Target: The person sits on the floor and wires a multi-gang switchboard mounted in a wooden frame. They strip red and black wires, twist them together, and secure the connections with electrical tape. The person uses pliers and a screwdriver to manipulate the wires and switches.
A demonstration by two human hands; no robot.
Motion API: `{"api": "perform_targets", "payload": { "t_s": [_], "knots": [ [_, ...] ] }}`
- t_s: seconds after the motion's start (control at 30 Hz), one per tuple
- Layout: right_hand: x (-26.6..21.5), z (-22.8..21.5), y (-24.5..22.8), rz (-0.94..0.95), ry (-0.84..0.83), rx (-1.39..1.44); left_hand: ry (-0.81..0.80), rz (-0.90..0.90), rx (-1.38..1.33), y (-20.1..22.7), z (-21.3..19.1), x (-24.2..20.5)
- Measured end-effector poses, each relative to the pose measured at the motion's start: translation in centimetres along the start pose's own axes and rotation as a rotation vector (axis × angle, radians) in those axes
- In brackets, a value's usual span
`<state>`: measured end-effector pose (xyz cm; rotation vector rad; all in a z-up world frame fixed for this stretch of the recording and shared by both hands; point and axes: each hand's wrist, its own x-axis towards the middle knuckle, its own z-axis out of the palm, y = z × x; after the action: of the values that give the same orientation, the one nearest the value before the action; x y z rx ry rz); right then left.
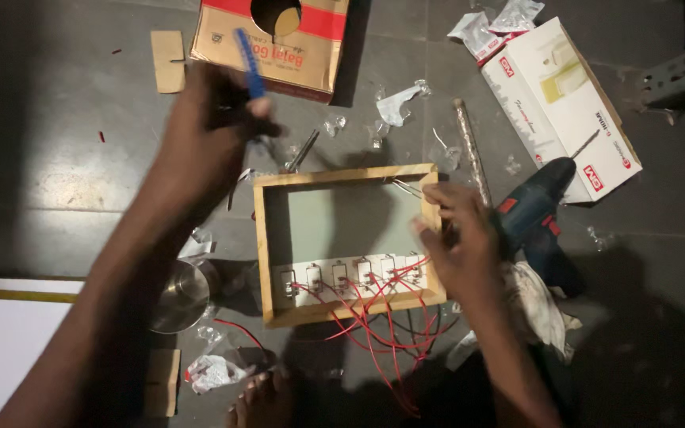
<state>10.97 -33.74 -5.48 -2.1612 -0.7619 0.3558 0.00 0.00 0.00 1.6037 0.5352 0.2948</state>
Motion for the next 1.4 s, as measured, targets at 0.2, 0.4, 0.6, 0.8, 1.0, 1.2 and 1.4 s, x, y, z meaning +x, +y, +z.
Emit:
{"api": "perform_targets", "payload": {
  "t_s": [0.2,0.4,0.6,0.8,1.0,1.2,1.4],
  "knots": [
    [-1.7,1.2,-7.5,-0.192,0.211,0.060,-0.187,-0.579,-0.822,0.9,13.9,-3.9],
    [-2.2,-1.9,-7.8,0.264,0.105,-0.056,-0.023,-0.300,-0.098,-4.6,17.0,-3.3],
    [-3.0,0.5,-3.5,-0.036,0.022,-0.208,0.096,-0.171,0.278,-7.6,18.9,-2.8],
    [-2.7,3.3,-0.3,0.432,-0.003,0.176,0.061,-0.287,0.354,-7.6,18.9,-1.7],
    [-1.1,2.1,-3.8,0.137,0.139,-0.331,0.101,-0.050,0.406,-9.7,19.4,-2.8],
    [3.3,0.2,-5.1,-0.130,-0.030,-1.087,0.118,0.125,0.400,-11.3,19.5,-3.7],
    [4.3,0.9,-4.3,-0.335,-0.036,-1.384,0.116,0.027,0.425,-11.7,18.9,-3.7]
  ]
}}
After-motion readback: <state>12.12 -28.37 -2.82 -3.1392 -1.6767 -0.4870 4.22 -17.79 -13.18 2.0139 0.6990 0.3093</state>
